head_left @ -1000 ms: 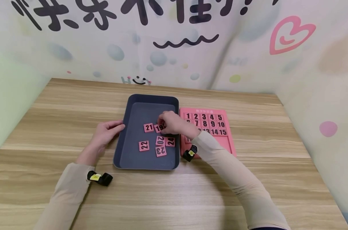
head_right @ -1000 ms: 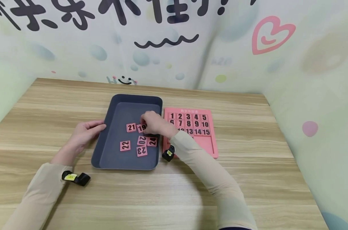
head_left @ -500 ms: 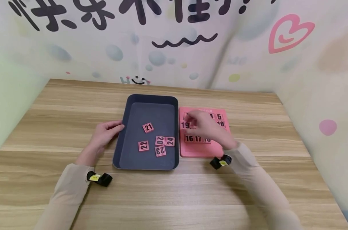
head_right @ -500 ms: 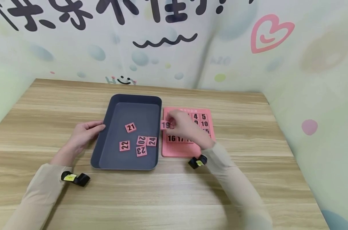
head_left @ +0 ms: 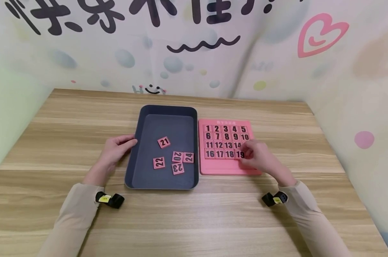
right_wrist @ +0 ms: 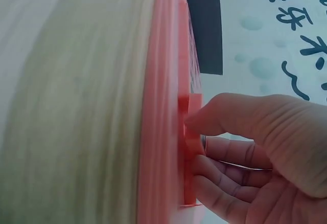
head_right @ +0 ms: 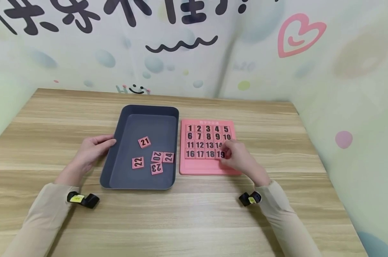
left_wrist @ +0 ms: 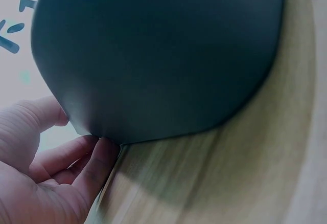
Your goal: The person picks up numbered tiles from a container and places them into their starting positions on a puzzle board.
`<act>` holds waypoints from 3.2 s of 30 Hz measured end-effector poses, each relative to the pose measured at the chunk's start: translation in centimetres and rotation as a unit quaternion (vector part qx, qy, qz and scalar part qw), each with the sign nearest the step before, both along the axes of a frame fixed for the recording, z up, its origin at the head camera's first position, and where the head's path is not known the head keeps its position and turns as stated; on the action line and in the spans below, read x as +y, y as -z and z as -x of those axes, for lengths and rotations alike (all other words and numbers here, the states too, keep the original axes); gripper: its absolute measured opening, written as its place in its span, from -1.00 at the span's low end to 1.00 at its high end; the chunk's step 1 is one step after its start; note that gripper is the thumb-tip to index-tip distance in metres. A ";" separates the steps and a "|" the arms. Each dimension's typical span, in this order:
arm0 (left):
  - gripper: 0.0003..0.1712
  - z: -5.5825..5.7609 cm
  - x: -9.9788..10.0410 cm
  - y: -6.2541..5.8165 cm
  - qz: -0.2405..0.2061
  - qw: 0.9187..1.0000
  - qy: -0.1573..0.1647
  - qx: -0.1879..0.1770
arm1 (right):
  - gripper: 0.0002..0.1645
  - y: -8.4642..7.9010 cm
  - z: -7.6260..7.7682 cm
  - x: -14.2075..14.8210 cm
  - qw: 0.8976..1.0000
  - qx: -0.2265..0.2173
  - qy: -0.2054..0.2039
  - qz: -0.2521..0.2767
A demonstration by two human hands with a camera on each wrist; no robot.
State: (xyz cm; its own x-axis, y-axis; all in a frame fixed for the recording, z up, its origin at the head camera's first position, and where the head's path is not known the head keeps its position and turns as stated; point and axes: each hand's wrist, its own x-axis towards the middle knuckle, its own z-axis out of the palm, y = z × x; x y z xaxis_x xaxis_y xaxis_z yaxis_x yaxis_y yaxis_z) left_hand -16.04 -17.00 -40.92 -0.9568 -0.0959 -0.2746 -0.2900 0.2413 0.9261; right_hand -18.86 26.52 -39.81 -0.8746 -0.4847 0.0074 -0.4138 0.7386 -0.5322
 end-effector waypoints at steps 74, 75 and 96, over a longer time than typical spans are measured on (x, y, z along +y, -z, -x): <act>-0.42 -0.1 0.1 -0.2 -0.006 1.000 -0.001 -0.003 | -0.69 -3.5 0.7 -14.5 0.983 0.045 -0.180 -0.009; -0.41 -0.1 0.1 -0.2 -0.004 1.000 -0.002 -0.003 | -0.69 -3.7 0.7 -13.8 0.983 0.049 -0.179 0.001; -0.41 -0.1 0.0 -0.4 0.003 1.000 -0.002 -0.013 | -0.62 -2.2 1.3 -0.3 0.995 0.048 -0.083 0.006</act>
State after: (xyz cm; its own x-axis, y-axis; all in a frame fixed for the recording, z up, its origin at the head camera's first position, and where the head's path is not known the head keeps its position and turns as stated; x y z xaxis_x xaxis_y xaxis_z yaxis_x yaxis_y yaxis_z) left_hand -15.93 -16.97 -40.54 -0.9491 -0.1015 -0.2983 -0.3145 0.2464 0.9167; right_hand -20.17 26.21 -37.61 -0.7776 -0.6218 0.0934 -0.5787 0.6496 -0.4931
